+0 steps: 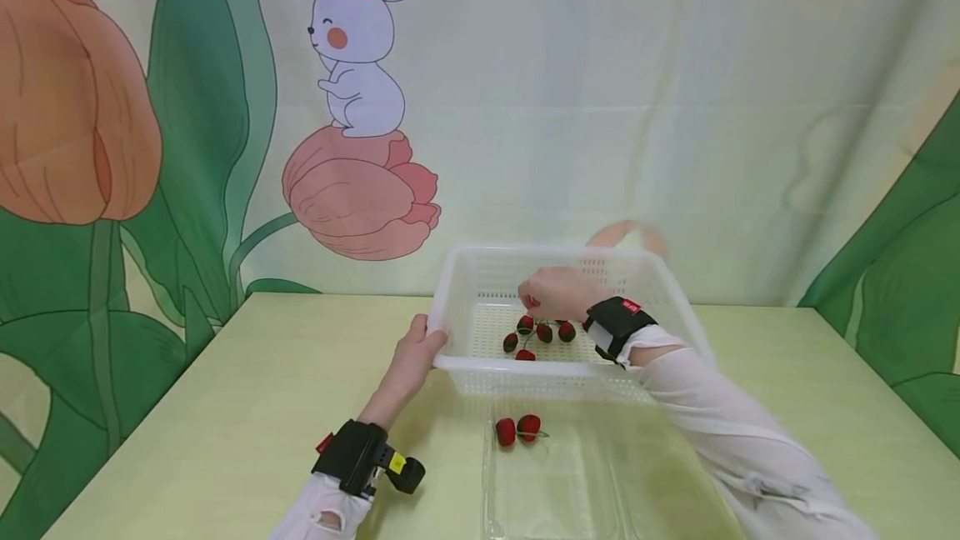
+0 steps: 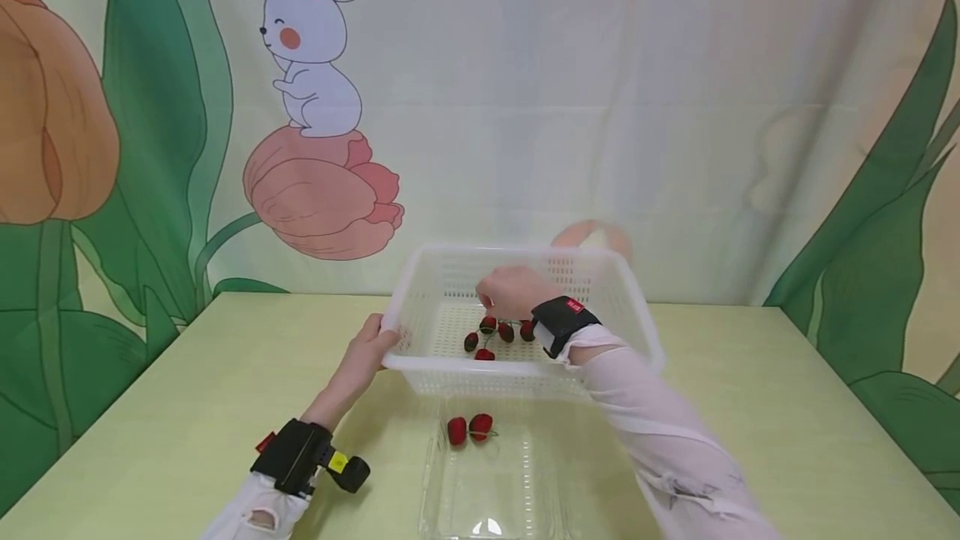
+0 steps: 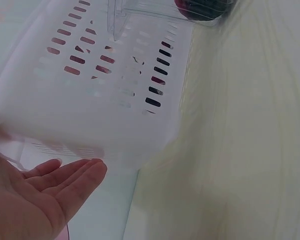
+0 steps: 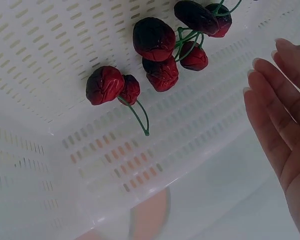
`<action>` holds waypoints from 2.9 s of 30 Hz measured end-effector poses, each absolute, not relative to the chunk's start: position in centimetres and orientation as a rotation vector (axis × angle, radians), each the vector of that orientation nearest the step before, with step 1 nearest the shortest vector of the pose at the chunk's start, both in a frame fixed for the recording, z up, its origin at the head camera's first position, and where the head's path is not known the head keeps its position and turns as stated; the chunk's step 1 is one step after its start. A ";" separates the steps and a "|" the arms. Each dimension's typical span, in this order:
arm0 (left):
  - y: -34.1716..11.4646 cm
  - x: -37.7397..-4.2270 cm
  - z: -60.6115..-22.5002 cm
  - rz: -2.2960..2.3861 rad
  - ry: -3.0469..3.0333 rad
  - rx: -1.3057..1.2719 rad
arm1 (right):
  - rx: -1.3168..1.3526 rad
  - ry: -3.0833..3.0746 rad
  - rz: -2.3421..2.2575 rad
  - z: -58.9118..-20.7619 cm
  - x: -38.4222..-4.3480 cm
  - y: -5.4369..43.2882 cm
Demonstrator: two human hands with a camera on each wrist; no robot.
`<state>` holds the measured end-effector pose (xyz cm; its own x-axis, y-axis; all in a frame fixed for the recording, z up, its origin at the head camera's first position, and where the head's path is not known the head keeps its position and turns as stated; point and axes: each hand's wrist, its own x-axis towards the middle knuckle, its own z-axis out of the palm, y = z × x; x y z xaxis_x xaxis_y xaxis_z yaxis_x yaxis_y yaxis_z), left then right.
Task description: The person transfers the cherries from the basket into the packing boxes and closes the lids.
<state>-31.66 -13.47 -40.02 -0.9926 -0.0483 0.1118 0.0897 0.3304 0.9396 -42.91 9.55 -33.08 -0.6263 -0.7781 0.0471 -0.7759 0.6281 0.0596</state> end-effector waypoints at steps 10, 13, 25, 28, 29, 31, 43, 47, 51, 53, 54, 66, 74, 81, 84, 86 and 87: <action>-13.0 -31.9 -40.3 -1.734 -2.439 -0.014 | 1.307 -2.957 -0.014 -33.5 -42.9 9.4; -12.9 -31.9 -40.2 -1.717 -2.440 0.002 | 1.318 -2.960 -0.017 -33.8 -43.2 9.3; -12.6 -31.8 -39.9 -1.657 -2.441 0.066 | 1.376 -2.945 -0.046 -34.8 -44.2 9.0; -12.7 -31.8 -39.9 -1.658 -2.439 0.065 | 1.366 -2.975 -0.051 -35.0 -44.3 8.8; -12.7 -31.8 -39.9 -1.658 -2.439 0.066 | 1.363 -2.983 -0.050 -35.1 -44.3 8.8; -12.7 -31.8 -40.0 -1.658 -2.440 0.068 | 1.353 -3.000 -0.049 -35.3 -44.3 8.6; -12.8 -31.8 -40.2 -1.642 -2.439 0.069 | 1.370 -3.046 -0.043 -35.9 -44.9 8.1; -12.8 -31.8 -40.2 -1.645 -2.436 0.069 | 1.411 -3.036 0.018 -35.9 -44.9 8.3; -12.8 -31.7 -40.2 -1.655 -2.431 0.073 | 1.381 -3.049 0.048 -35.8 -44.5 8.2; -12.8 -31.7 -40.2 -1.656 -2.430 0.074 | 1.362 -3.060 0.052 -35.7 -44.4 8.1; -12.8 -31.7 -40.2 -1.655 -2.431 0.076 | 1.354 -3.067 0.057 -35.7 -44.4 8.1; -12.7 -31.6 -40.1 -1.659 -2.424 0.064 | 1.382 -3.100 0.092 -36.9 -45.1 8.1; -12.8 -31.6 -40.2 -1.658 -2.423 0.064 | 1.346 -3.203 0.128 -36.6 -44.8 7.8; -12.8 -31.7 -40.3 -1.653 -2.428 0.070 | 1.215 -3.279 0.132 -36.3 -44.1 7.9; -12.8 -31.7 -40.3 -1.648 -2.428 0.069 | 1.153 -3.324 0.145 -36.1 -43.7 8.0; -12.8 -31.7 -40.3 -1.647 -2.425 0.069 | 1.139 -3.343 0.135 -35.9 -43.5 8.0; -12.8 -31.7 -40.3 -1.649 -2.424 0.068 | 1.149 -3.343 0.114 -35.8 -43.4 8.0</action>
<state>-31.71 -12.82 -40.26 -0.9772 -0.1546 0.1457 0.0787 0.3737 0.9242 -43.38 8.03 -35.80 -0.7201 -0.6027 -0.3439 -0.5778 0.7952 -0.1839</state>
